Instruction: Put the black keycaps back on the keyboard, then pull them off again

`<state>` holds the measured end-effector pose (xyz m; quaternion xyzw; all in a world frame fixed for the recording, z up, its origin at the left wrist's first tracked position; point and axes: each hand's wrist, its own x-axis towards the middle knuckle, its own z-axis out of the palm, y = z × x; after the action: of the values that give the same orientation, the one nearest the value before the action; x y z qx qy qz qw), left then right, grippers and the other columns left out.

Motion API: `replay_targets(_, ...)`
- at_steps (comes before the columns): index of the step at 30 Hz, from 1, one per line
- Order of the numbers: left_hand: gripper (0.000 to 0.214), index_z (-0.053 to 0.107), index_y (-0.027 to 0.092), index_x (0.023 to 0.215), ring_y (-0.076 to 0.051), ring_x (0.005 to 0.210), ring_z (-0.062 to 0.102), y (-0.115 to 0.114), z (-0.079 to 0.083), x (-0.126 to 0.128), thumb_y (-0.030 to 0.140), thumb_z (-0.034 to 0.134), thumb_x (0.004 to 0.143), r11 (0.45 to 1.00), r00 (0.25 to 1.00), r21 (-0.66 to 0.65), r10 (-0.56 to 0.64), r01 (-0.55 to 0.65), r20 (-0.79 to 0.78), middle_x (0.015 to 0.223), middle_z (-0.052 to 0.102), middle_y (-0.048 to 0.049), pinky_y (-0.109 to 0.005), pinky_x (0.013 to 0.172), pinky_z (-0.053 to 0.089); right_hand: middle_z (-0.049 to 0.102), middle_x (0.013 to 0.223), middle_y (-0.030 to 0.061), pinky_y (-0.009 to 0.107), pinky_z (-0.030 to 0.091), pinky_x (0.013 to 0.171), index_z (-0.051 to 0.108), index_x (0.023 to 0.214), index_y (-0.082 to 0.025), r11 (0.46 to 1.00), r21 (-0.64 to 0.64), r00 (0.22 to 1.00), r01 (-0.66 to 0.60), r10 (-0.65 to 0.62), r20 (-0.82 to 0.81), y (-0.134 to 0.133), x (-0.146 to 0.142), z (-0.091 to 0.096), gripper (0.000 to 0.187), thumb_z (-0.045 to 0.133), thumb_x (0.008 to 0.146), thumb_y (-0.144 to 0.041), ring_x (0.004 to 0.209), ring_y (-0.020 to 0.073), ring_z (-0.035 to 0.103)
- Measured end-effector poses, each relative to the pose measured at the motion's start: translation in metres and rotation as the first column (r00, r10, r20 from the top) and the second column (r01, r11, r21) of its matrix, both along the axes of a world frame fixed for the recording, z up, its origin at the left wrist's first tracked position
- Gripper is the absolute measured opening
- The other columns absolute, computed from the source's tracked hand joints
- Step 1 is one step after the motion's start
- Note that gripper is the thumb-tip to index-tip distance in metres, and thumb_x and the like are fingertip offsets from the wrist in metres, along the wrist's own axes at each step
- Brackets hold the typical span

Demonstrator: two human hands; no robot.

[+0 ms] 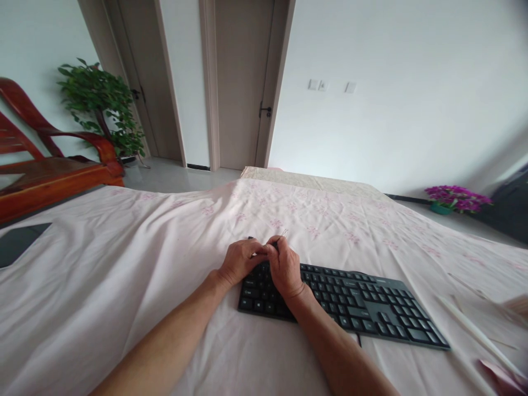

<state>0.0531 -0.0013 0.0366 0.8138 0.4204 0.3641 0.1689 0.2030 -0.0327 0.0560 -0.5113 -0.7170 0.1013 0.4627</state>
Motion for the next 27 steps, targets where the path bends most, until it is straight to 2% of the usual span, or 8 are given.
replay_targets(5, 0.023, 0.071, 0.021, 0.086, -0.012, 0.068, 0.057, 0.009, -0.003, -0.002, 0.042, 0.062, 0.08, 0.986, 0.99, -0.159, -0.027, 0.05, 0.14, 0.077, 0.064, 0.0015, -0.023, 0.067, 0.043, 0.065, 0.08, 0.0011, 0.026, 0.043, 0.067, 0.053, 0.092, -0.022, 0.997, -0.075, 0.995, 0.007, -0.015, -0.096, 0.005, 0.001, -0.003, 0.019, 0.039, 0.094, -0.035, 0.071, 0.0163, 0.062)
replay_targets(9, 0.024, 0.073, 0.021, 0.086, -0.013, 0.071, 0.059, 0.014, -0.009, -0.001, 0.04, 0.069, 0.073, 0.968, 0.981, -0.245, -0.013, 0.061, 0.195, 0.077, 0.067, 0.0012, -0.024, 0.069, 0.045, 0.064, 0.077, 0.0007, 0.026, 0.044, 0.066, 0.053, 0.09, -0.021, 0.997, -0.077, 0.984, 0.01, -0.024, -0.175, 0.008, 0.002, -0.004, 0.02, 0.04, 0.093, -0.036, 0.067, 0.0152, 0.06)
replay_targets(13, 0.028, 0.072, 0.021, 0.096, -0.015, 0.074, 0.062, 0.015, -0.013, -0.001, 0.038, 0.067, 0.073, 0.934, 0.962, -0.343, -0.003, 0.1, 0.272, 0.079, 0.071, 0.0007, -0.025, 0.07, 0.046, 0.065, 0.074, -0.0004, 0.026, 0.045, 0.063, 0.053, 0.089, -0.021, 0.997, -0.075, 0.954, 0.021, -0.042, -0.298, 0.009, 0.002, -0.004, 0.02, 0.039, 0.093, -0.035, 0.06, 0.0133, 0.059)
replay_targets(17, 0.03, 0.073, 0.021, 0.099, -0.017, 0.084, 0.064, 0.017, -0.011, -0.002, 0.039, 0.061, 0.079, 0.925, 0.952, -0.348, -0.039, 0.149, 0.304, 0.091, 0.073, -0.0018, -0.026, 0.077, 0.047, 0.065, 0.075, -0.0006, 0.025, 0.046, 0.061, 0.052, 0.089, -0.02, 0.997, -0.066, 0.917, 0.032, -0.056, -0.396, 0.011, 0.003, -0.005, 0.02, 0.039, 0.093, -0.035, 0.059, 0.012, 0.058)
replay_targets(21, 0.03, 0.074, 0.019, 0.095, -0.02, 0.088, 0.065, 0.018, -0.008, -0.007, 0.04, 0.061, 0.078, 0.902, 0.959, -0.398, -0.054, 0.166, 0.278, 0.091, 0.073, -0.004, -0.03, 0.082, 0.048, 0.065, 0.076, -0.0004, 0.024, 0.046, 0.058, 0.051, 0.09, -0.02, 0.997, -0.072, 0.874, 0.042, -0.072, -0.481, 0.013, 0.003, -0.005, 0.023, 0.04, 0.094, -0.039, 0.056, 0.0111, 0.056)
replay_targets(24, 0.025, 0.074, 0.018, 0.091, -0.02, 0.088, 0.066, 0.019, -0.006, -0.012, 0.034, 0.066, 0.074, 0.867, 0.948, -0.433, -0.125, 0.249, 0.294, 0.09, 0.073, -0.0045, -0.031, 0.083, 0.049, 0.065, 0.075, -0.0003, 0.024, 0.047, 0.058, 0.051, 0.09, -0.02, 0.996, -0.08, 0.859, 0.044, -0.079, -0.505, 0.013, 0.002, -0.004, 0.024, 0.039, 0.094, -0.04, 0.055, 0.0108, 0.055)
replay_targets(27, 0.021, 0.075, 0.019, 0.089, -0.02, 0.089, 0.065, 0.018, -0.004, -0.013, 0.031, 0.067, 0.073, 0.854, 0.94, -0.425, -0.187, 0.3, 0.287, 0.091, 0.073, -0.0033, -0.031, 0.085, 0.049, 0.065, 0.076, -0.0003, 0.024, 0.047, 0.057, 0.052, 0.09, -0.02, 0.996, -0.077, 0.854, 0.04, -0.074, -0.515, 0.013, 0.001, -0.003, 0.025, 0.039, 0.094, -0.041, 0.055, 0.0107, 0.055)
